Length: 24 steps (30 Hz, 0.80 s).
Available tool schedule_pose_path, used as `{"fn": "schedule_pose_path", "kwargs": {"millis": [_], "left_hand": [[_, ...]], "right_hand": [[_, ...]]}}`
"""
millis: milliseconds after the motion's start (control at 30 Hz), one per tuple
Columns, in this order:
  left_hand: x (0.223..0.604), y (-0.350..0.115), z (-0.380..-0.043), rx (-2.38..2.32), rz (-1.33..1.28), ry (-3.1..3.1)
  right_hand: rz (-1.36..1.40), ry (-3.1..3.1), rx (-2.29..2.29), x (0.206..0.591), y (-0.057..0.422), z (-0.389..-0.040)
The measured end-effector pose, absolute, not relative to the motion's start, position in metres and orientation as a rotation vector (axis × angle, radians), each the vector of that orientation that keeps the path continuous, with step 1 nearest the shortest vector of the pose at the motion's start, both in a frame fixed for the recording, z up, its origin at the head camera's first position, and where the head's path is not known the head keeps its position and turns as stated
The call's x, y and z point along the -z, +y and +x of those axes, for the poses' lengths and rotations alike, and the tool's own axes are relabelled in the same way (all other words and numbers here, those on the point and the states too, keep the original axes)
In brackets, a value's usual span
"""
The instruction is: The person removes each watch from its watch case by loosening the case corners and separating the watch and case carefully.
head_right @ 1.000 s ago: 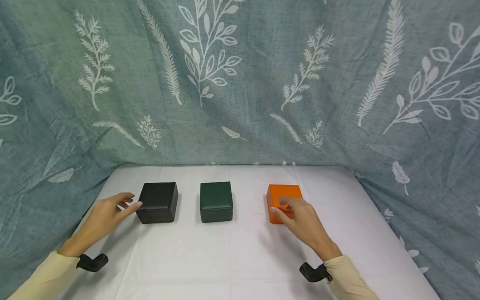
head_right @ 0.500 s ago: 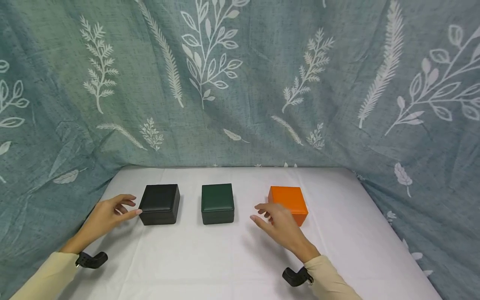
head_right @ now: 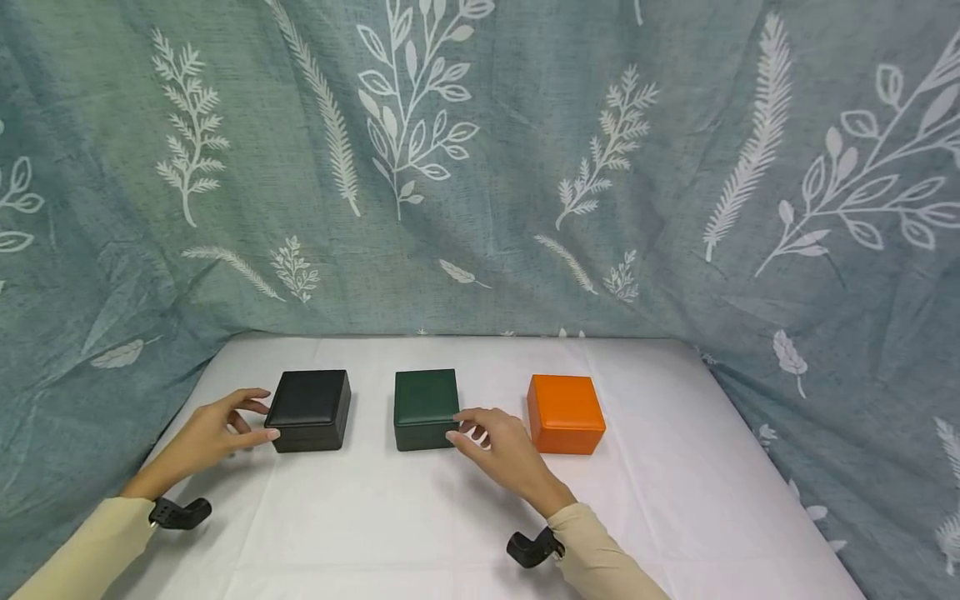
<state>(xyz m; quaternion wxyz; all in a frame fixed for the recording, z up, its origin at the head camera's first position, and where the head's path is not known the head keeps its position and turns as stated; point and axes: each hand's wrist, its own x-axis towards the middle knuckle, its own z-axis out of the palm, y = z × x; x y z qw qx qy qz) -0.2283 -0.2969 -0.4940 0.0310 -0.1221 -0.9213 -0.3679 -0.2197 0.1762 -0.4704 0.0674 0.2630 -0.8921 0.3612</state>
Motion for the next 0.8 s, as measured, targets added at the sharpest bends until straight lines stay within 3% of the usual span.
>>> {"fn": "schedule_pose_path", "kwargs": {"millis": [800], "left_hand": [[0.499,-0.304,-0.24,1.229,-0.411,-2.938]], "right_hand": [[1.096,-2.665,-1.257,0.478,0.091,-0.225]]}}
